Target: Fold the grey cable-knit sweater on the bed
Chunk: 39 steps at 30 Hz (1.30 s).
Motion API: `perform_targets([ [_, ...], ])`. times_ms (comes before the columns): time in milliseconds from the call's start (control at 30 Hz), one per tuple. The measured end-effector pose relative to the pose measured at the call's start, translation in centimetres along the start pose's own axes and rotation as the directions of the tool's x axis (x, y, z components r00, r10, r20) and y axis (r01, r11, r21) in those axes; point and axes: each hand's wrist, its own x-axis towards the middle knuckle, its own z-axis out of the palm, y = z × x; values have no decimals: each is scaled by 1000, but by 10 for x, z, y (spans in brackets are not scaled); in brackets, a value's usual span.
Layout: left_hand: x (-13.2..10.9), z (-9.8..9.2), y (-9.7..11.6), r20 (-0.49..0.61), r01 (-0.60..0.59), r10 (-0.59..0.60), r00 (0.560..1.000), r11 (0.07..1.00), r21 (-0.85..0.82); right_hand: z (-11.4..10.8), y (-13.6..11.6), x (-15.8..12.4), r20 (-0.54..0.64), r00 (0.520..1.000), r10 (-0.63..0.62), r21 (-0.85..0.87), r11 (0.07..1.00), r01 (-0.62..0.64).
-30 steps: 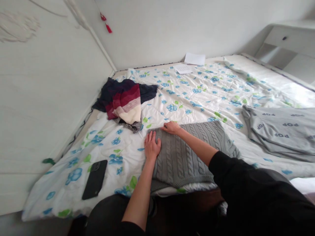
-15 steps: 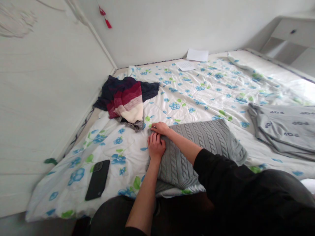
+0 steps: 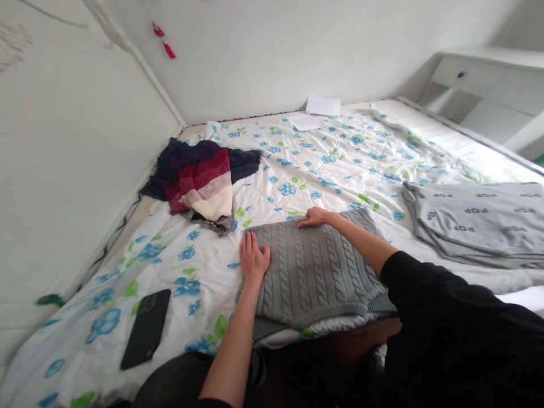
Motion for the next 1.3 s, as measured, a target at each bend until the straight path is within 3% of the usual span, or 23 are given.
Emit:
perform_targets([
  [300, 5, 0, -4, -4, -4, 4, 1000, 1000, -23, -17, 140, -58, 107, 983, 147, 149, 975, -162],
  [467, 7, -4, -2, 16, 4, -3, 1000, 1000, -22, -14, 200, -98, 101, 966, 237, 339, 905, -258],
  [600, 9, -5, -1, 20, 6, -6, 1000, 1000, -23, 9, 216, -139, 14, 929, 369, 703, 658, -271],
  [700, 11, -6, -2, 27, 7, -7, 1000, 1000, -23, 21, 214, -155, -13, 896, 443, 834, 499, -235],
  [800, 12, -5, -2, 17, 6, -5, 1000, 1000, -25, 21, 212, -157, 12, 868, 497, 859, 440, -264],
  [933, 14, -4, -3, -4, 5, -5, 1000, 1000, -31, 16, 220, -157, 54, 790, 611, 830, 412, -376],
  [1033, 14, -4, -2, -2, 11, -11, 1000, 999, -35, 16, 228, -157, 46, 792, 609, 797, 455, -397],
  [1167, 13, -5, 0, -22, 11, -13, 1000, 998, -58, 12, 228, -149, -15, 870, 492, 651, 666, -365],
  [1300, 13, -6, 0, -16, 12, -13, 1000, 999, -50, 6, 216, -137, -145, 905, 401, 465, 835, -295],
])
